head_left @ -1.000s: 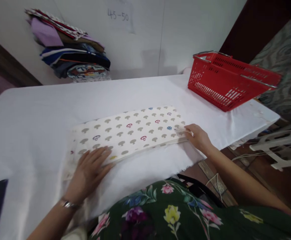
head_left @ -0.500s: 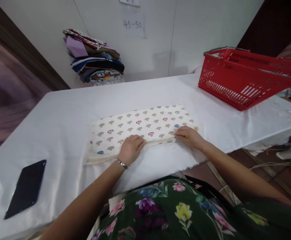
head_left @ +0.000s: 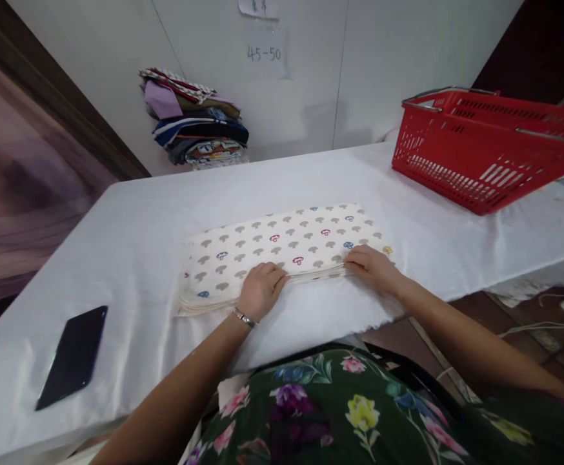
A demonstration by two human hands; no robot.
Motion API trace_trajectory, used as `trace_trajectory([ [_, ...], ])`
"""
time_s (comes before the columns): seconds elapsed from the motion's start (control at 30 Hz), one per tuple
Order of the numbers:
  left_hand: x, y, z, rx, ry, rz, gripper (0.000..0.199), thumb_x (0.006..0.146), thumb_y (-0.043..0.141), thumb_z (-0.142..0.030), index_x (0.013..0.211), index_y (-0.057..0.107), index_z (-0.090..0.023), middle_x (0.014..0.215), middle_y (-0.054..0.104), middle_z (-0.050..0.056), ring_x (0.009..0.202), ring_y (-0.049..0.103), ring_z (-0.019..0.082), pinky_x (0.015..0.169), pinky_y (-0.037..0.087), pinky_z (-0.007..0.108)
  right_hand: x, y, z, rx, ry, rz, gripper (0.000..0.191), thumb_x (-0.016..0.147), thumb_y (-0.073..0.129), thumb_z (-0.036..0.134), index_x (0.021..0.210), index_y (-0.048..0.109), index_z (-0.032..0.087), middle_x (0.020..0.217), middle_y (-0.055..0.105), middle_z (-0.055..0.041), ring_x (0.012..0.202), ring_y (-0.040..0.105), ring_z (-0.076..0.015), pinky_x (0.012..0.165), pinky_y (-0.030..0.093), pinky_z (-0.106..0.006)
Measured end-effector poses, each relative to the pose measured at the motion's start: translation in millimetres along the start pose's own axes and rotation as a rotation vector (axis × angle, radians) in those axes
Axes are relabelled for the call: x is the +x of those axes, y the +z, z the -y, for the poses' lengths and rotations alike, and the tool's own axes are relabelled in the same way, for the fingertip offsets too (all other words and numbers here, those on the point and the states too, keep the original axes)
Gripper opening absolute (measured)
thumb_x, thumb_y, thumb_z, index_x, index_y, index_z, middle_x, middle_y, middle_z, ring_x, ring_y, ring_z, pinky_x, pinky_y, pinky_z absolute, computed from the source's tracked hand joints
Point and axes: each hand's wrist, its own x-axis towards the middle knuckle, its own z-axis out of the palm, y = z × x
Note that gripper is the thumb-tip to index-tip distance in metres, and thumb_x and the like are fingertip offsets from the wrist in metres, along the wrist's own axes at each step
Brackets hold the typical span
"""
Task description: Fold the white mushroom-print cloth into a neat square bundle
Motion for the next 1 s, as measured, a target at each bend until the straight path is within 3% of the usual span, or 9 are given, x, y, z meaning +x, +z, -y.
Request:
trace_trajectory([
  [0.2, -3, 5.4, -1, 0.082, 0.101, -0.073, 0.025, 0.087, 0.051, -0.029, 0.109, 0.057, -0.019, 0.103, 0.062, 0.008, 0.093, 0.054, 0.022, 0.080, 0.043, 0.037, 0, 0, 5, -0.089, -0.087, 0.015, 0.020, 0.089, 0.047, 0.028, 0.100, 0.063, 0.022, 0.099, 0.061, -0.0084, 0.091, 0.053, -0.0209, 0.078, 0.045, -0.036],
  [0.37, 3, 5.0, -3, 0.098, 0.135, -0.082, 0.016, 0.089, 0.046, -0.024, 0.096, 0.059, -0.018, 0.090, 0.064, 0.006, 0.085, 0.057, 0.020, 0.075, 0.045, 0.035, 3, 3, 9, -0.101, -0.093, 0.025, 0.020, 0.090, 0.044, 0.025, 0.099, 0.062, 0.023, 0.096, 0.062, -0.0073, 0.091, 0.053, -0.0207, 0.077, 0.045, -0.036],
  [0.57, 5, 3.6, -2, 0.128, 0.174, -0.106, 0.015, 0.090, 0.043, -0.022, 0.096, 0.056, -0.017, 0.086, 0.064, 0.005, 0.078, 0.056, 0.018, 0.072, 0.044, 0.032, 5, 7, 5, -0.054, -0.049, 0.002, 0.022, 0.091, 0.043, 0.024, 0.101, 0.062, 0.023, 0.094, 0.063, -0.0060, 0.089, 0.055, -0.0190, 0.076, 0.045, -0.033],
  [0.77, 6, 3.2, -2, 0.171, 0.154, -0.060, 0.017, 0.089, 0.039, -0.016, 0.085, 0.056, -0.018, 0.080, 0.063, 0.005, 0.073, 0.055, 0.018, 0.070, 0.043, 0.031, 3, 10, 6, -0.222, -0.107, 0.056, 0.023, 0.090, 0.040, 0.017, 0.101, 0.060, 0.023, 0.099, 0.062, -0.0065, 0.088, 0.052, -0.0192, 0.075, 0.042, -0.033],
  [0.9, 3, 5.1, 0, 0.163, 0.151, -0.028, 0.024, 0.084, 0.039, -0.007, 0.088, 0.059, -0.020, 0.096, 0.064, 0.006, 0.083, 0.057, 0.019, 0.073, 0.045, 0.032, 2, 10, 6, -0.279, -0.142, 0.094, 0.022, 0.089, 0.041, 0.017, 0.088, 0.062, 0.021, 0.097, 0.061, -0.0070, 0.086, 0.050, -0.0198, 0.074, 0.040, -0.033],
  [1.0, 1, 7.9, 1, 0.162, 0.149, -0.019, 0.029, 0.082, 0.040, -0.005, 0.091, 0.061, -0.022, 0.112, 0.061, 0.006, 0.090, 0.058, 0.020, 0.076, 0.046, 0.034, 2, 9, 6, -0.291, -0.148, 0.093, 0.023, 0.091, 0.040, 0.019, 0.089, 0.062, 0.021, 0.100, 0.061, -0.0078, 0.089, 0.049, -0.0213, 0.074, 0.040, -0.034],
])
